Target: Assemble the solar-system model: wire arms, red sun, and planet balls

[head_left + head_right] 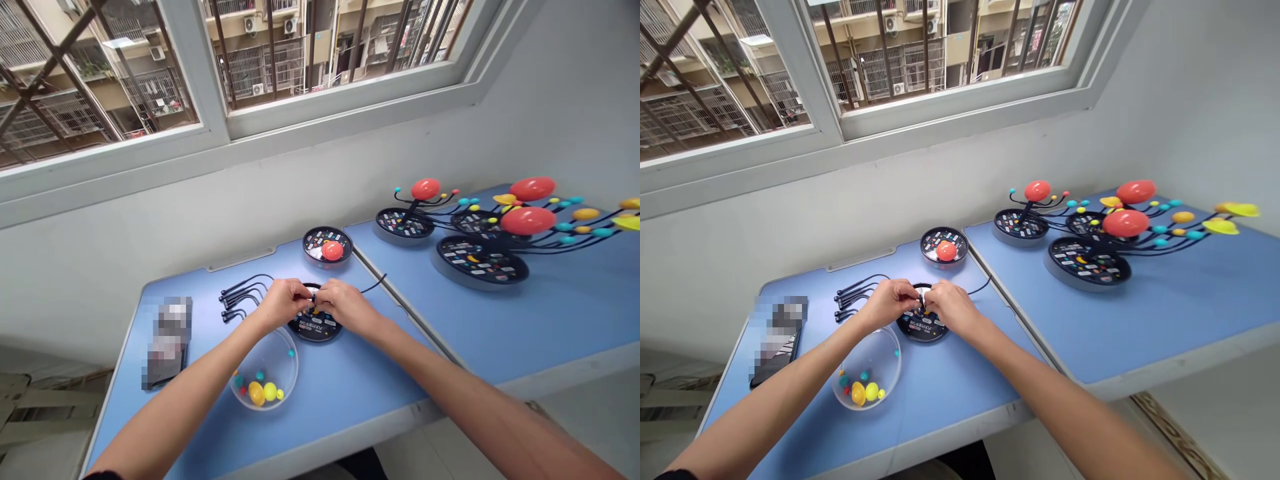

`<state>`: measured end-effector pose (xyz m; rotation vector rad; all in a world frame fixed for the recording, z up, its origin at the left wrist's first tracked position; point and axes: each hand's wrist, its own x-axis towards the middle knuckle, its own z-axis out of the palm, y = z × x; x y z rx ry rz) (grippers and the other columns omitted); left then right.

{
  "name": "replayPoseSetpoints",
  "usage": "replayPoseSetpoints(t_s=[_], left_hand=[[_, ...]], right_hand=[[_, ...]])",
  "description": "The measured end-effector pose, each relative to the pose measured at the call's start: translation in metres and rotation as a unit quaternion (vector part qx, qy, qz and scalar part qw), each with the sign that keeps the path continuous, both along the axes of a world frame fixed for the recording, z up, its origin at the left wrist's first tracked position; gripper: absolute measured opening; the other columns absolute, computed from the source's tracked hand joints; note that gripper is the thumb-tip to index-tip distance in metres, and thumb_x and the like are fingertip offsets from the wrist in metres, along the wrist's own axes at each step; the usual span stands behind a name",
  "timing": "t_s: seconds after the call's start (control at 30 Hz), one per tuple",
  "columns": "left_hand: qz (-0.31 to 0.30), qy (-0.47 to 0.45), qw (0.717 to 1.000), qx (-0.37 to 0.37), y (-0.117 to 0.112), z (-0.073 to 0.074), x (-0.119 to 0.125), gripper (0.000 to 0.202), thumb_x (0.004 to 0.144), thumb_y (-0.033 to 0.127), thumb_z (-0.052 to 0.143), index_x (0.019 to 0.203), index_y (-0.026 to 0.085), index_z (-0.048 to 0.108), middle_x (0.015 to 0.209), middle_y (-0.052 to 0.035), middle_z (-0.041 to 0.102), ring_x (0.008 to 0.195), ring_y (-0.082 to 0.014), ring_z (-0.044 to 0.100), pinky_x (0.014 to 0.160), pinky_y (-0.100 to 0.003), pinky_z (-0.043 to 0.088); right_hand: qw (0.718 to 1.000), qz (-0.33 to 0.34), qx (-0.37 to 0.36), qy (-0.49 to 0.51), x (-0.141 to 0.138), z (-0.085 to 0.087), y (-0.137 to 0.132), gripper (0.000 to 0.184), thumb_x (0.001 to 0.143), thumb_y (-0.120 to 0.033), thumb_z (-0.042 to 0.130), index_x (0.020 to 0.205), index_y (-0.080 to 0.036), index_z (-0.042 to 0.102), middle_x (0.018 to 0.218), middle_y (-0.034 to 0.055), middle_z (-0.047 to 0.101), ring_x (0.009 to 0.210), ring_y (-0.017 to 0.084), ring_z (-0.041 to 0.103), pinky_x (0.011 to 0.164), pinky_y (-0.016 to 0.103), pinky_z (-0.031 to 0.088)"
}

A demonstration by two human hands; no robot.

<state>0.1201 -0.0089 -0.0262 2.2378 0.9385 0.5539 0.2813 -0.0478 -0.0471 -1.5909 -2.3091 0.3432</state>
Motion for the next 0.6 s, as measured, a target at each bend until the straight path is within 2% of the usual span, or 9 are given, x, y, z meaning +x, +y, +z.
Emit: replayPoseSetpoints(t_s=[0.2, 0.33, 0.47, 0.6], left_hand=[[0.026, 0.026, 0.999, -0.003, 0.003, 0.0, -0.01, 0.01, 0.067, 0.009, 0.061, 0.07, 0.015, 0.068, 0.065, 0.0011, 0.06, 0.056, -0.0082, 0.051, 0.053, -0.018, 0.039], [0.057, 0.012, 0.998, 0.003, 0.007, 0.004, -0.026, 0.009, 0.068, 0.013, 0.06, 0.069, 0.016, 0.068, 0.066, -0.0002, 0.061, 0.058, -0.0095, 0.052, 0.056, -0.02, 0.041], [0.148, -0.022, 0.989, -0.001, 0.013, 0.012, -0.052, 0.008, 0.069, 0.018, 0.059, 0.067, 0.015, 0.067, 0.066, -0.0015, 0.062, 0.057, -0.0104, 0.053, 0.055, -0.021, 0.042], [0.23, -0.028, 0.973, -0.015, 0.015, 0.018, -0.084, 0.011, 0.068, 0.023, 0.059, 0.068, 0.015, 0.066, 0.064, -0.0015, 0.063, 0.057, -0.0119, 0.055, 0.054, -0.021, 0.044]], right_hand=[[0.999, -0.01, 0.021, 0.03, 0.0, -0.003, -0.001, 0.013, 0.073, -0.008, 0.059, 0.066, -0.018, 0.063, 0.066, 0.0029, 0.063, 0.071, 0.017, 0.049, 0.062, 0.026, 0.03], [0.998, -0.002, 0.024, 0.059, 0.0, -0.009, -0.002, 0.01, 0.072, -0.012, 0.063, 0.065, -0.019, 0.062, 0.068, 0.0018, 0.063, 0.072, 0.016, 0.05, 0.063, 0.025, 0.035], [0.997, -0.003, 0.024, 0.073, -0.001, -0.011, -0.002, 0.016, 0.072, -0.01, 0.062, 0.058, -0.018, 0.06, 0.063, 0.0018, 0.062, 0.07, 0.018, 0.05, 0.063, 0.027, 0.036], [0.995, -0.003, 0.025, 0.092, -0.001, -0.012, -0.004, 0.014, 0.073, -0.011, 0.061, 0.061, -0.018, 0.061, 0.064, 0.0017, 0.063, 0.07, 0.018, 0.051, 0.063, 0.027, 0.038]])
